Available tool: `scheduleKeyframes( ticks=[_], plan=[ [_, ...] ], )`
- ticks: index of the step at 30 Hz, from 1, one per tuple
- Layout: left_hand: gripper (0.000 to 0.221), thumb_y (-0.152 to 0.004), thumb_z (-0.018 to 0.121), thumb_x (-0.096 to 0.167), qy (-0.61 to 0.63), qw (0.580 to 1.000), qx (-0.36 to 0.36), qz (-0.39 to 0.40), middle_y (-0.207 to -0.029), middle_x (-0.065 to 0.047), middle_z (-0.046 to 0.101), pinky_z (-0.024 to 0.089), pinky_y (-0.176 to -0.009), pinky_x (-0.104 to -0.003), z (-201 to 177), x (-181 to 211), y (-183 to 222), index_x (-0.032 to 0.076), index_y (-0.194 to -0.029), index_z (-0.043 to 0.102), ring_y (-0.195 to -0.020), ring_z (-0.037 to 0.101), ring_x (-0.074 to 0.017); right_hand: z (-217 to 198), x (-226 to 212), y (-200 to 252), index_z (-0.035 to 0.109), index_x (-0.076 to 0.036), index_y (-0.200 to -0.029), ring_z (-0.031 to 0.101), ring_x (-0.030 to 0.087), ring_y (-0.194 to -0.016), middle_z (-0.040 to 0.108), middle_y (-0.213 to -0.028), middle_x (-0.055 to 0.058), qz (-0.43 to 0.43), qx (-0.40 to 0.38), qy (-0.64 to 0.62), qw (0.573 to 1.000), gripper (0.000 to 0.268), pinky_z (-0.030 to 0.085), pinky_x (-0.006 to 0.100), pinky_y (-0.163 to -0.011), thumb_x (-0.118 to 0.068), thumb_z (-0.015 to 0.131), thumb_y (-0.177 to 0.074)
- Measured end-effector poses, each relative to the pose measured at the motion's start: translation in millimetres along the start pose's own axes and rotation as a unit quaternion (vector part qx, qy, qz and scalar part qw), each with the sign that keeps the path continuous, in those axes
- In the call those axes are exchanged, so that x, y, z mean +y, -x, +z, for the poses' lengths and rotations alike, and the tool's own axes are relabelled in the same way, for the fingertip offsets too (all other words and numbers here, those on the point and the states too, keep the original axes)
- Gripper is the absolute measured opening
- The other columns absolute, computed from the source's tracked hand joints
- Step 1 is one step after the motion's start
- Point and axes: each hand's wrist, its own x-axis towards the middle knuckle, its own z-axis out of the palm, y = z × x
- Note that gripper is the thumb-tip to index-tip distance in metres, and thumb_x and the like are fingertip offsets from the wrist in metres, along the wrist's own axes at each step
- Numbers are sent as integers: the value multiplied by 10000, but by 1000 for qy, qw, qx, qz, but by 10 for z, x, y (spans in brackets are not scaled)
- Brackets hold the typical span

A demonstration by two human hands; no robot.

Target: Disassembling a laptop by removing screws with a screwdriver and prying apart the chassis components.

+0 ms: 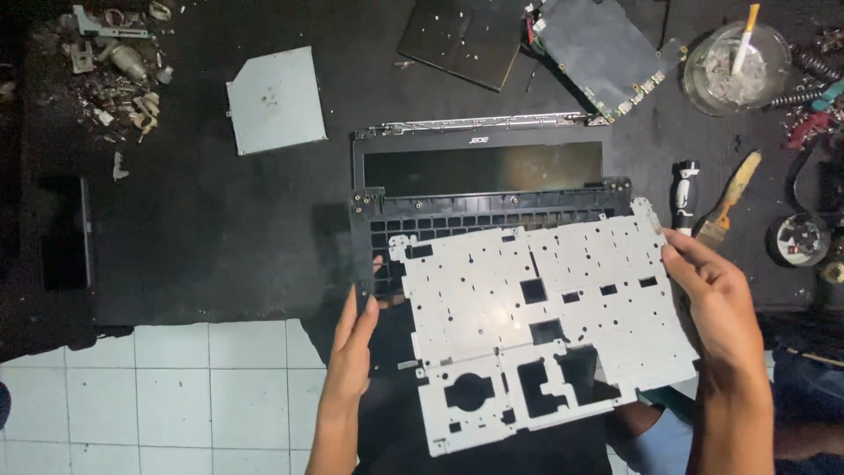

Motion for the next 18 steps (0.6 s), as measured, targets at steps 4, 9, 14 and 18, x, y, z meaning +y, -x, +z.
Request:
scheduleKeyframes(
  ticks=[4,9,14,18],
  plan=[
    [638,-1000,468,351,19,999,12,-39,-1681,-6,350,214,-1261,-401,-4,-68,-32,177,-1600,335,-1583,253,-177,-53,109,-28,609,-27,-1417,259,36,-712,110,-728,-99,-28,-5,-2,1000,411,308,171,-1050,-145,574,-1025],
    [831,-884,540,445,22,963,99,-250,-1746,102,149,140,-1276,-442,-32,-30,-49,333,-1636,205,-1608,140,-155,-122,226,51,607,-58,-1459,546,68,-992,596,-1060,5,-68,13,-49,996,434,434,200,-912,-206,588,-1052],
    [852,-905,543,403,35,972,77,-221,-1751,54,45,126,-1270,-428,-121,-178,-57,257,-1651,157,-1608,18,-171,97,172,228,512,-24,-1552,571,136,-1007,640,-1287,115,-127,29,-46,990,509,462,210,-857,-195,550,-1074],
    [859,-839,312,649,-35,966,54,-251,-1647,29,441,187,-300,-223,-28,90,20,362,-1640,199,-356,285,-30,428,-13,340,519,-20,-1506,587,177,-1115,630,-1350,137,-102,11,-61,993,483,473,267,-952,-185,522,-1051]
  ],
)
